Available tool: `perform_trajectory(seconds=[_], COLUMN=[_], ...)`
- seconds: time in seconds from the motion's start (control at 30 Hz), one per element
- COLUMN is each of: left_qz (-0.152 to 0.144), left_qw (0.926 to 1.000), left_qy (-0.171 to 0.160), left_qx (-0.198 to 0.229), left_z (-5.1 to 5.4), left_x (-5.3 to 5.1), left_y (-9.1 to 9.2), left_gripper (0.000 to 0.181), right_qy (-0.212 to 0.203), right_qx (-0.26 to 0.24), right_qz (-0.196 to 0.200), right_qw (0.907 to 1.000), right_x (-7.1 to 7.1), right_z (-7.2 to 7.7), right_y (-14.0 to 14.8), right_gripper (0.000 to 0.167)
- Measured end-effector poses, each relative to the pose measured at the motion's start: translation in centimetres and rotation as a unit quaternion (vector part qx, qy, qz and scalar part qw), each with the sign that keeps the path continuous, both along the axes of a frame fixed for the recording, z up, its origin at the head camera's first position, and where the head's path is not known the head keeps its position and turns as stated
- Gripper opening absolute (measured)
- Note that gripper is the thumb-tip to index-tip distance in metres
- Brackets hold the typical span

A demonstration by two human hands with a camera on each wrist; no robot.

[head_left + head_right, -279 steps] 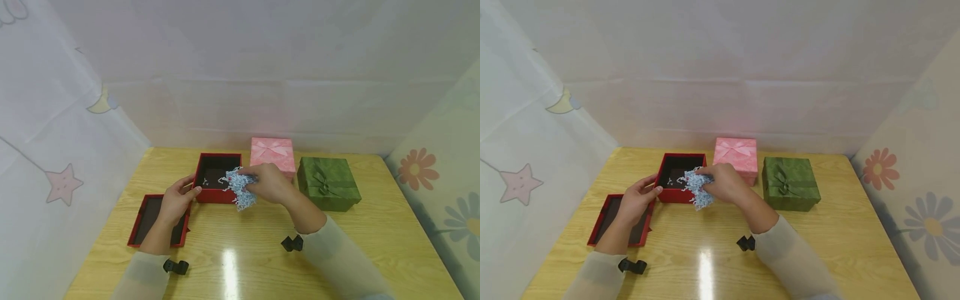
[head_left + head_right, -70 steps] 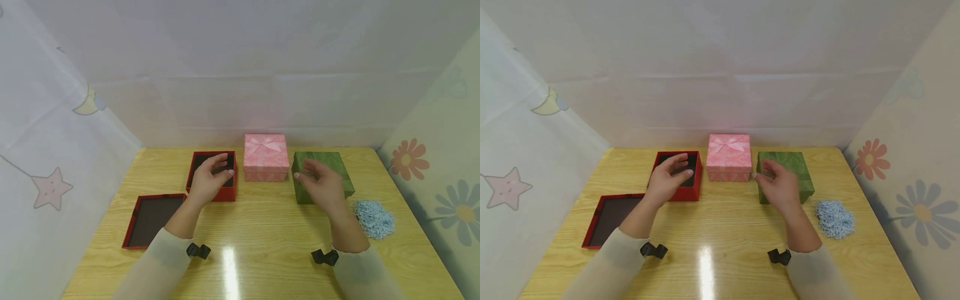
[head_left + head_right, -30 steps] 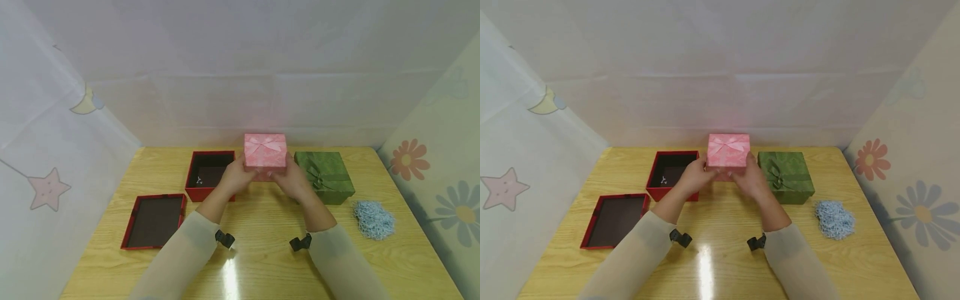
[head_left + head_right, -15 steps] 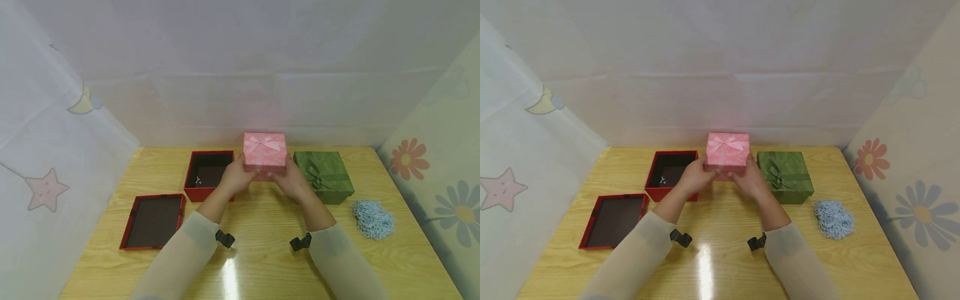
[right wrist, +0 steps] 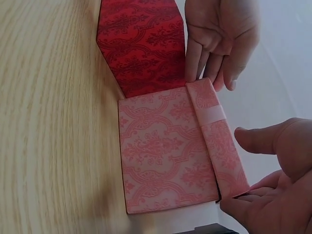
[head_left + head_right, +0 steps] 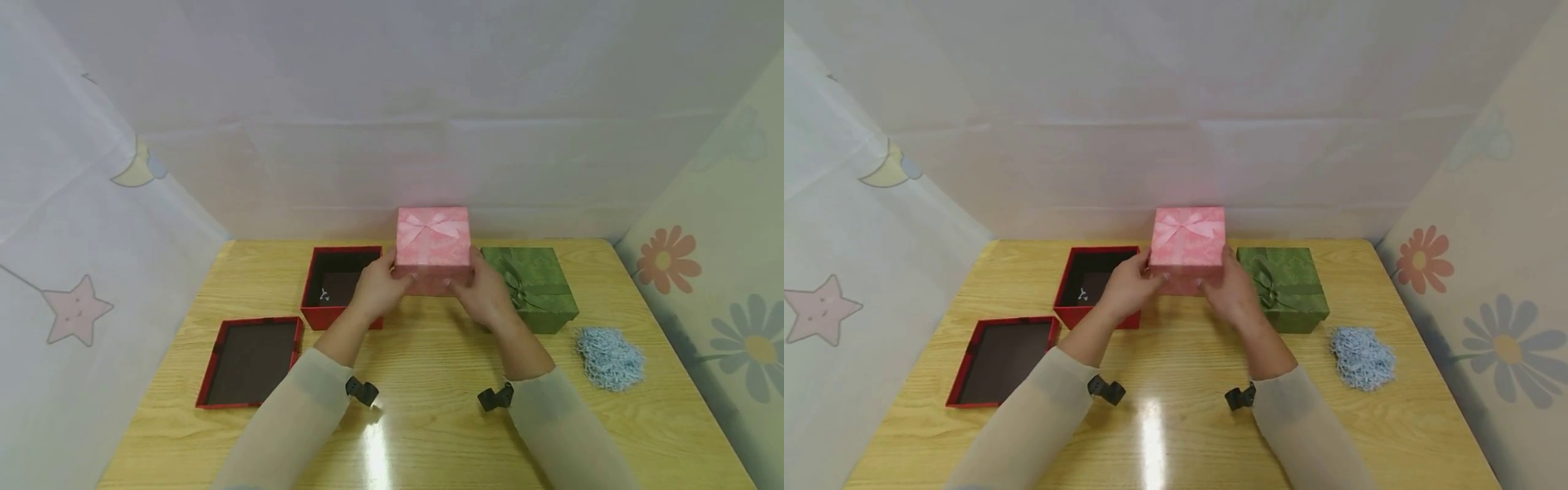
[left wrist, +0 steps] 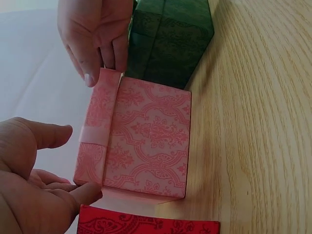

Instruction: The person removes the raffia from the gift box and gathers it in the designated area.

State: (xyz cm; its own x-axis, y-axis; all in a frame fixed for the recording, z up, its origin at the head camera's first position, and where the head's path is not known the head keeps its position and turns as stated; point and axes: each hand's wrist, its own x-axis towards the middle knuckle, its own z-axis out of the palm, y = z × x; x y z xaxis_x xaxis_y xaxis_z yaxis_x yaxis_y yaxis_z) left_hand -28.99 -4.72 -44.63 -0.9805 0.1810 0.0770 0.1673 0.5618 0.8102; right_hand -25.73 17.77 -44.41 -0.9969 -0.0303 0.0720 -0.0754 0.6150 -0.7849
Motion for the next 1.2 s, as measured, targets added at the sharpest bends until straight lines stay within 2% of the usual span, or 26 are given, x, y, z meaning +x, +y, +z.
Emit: perform_trajectory(seconds=[0.17, 0.3, 0.5, 0.67, 0.77, 0.9, 1.03, 1.2], left_qz=[0.001, 0.023, 0.043, 0.046, 0.038, 0.022, 0.004, -0.008], left_qw=[0.9984, 0.9971, 0.9933, 0.9908, 0.9883, 0.9826, 0.9746, 0.9618], left_qy=[0.003, 0.02, 0.053, 0.053, 0.052, 0.054, 0.05, 0.05], left_qx=[0.057, 0.07, 0.093, 0.116, 0.138, 0.176, 0.218, 0.269], left_z=[-0.2, -0.4, -0.2, 0.1, 0.2, 0.2, 0.1, 0.1], left_x=[0.0, 0.1, 0.2, 0.4, 0.6, 1.0, 1.2, 1.7], left_y=[-0.5, -0.8, -1.2, -1.6, -1.9, -2.3, -2.7, -3.4], left_gripper=[0.068, 0.065, 0.06, 0.058, 0.057, 0.055, 0.055, 0.054], right_qy=[0.012, 0.027, 0.05, 0.092, 0.098, 0.076, 0.065, 0.077], right_qx=[0.017, 0.015, -0.031, -0.075, -0.116, -0.188, -0.236, -0.247], right_qz=[-0.017, -0.025, -0.035, -0.043, -0.034, -0.019, -0.007, 0.002], right_qw=[0.9996, 0.9992, 0.9977, 0.992, 0.9878, 0.9791, 0.9695, 0.966], right_x=[0.4, 0.7, 0.9, 0.8, 0.9, 1.0, 1.3, 1.7], right_z=[0.5, 0.8, 0.9, 0.9, 0.9, 0.9, 0.8, 0.9], right_y=[0.3, 0.5, 0.9, 1.3, 1.7, 2.3, 2.7, 2.8], right_gripper=[0.081, 0.075, 0.066, 0.06, 0.058, 0.059, 0.058, 0.055])
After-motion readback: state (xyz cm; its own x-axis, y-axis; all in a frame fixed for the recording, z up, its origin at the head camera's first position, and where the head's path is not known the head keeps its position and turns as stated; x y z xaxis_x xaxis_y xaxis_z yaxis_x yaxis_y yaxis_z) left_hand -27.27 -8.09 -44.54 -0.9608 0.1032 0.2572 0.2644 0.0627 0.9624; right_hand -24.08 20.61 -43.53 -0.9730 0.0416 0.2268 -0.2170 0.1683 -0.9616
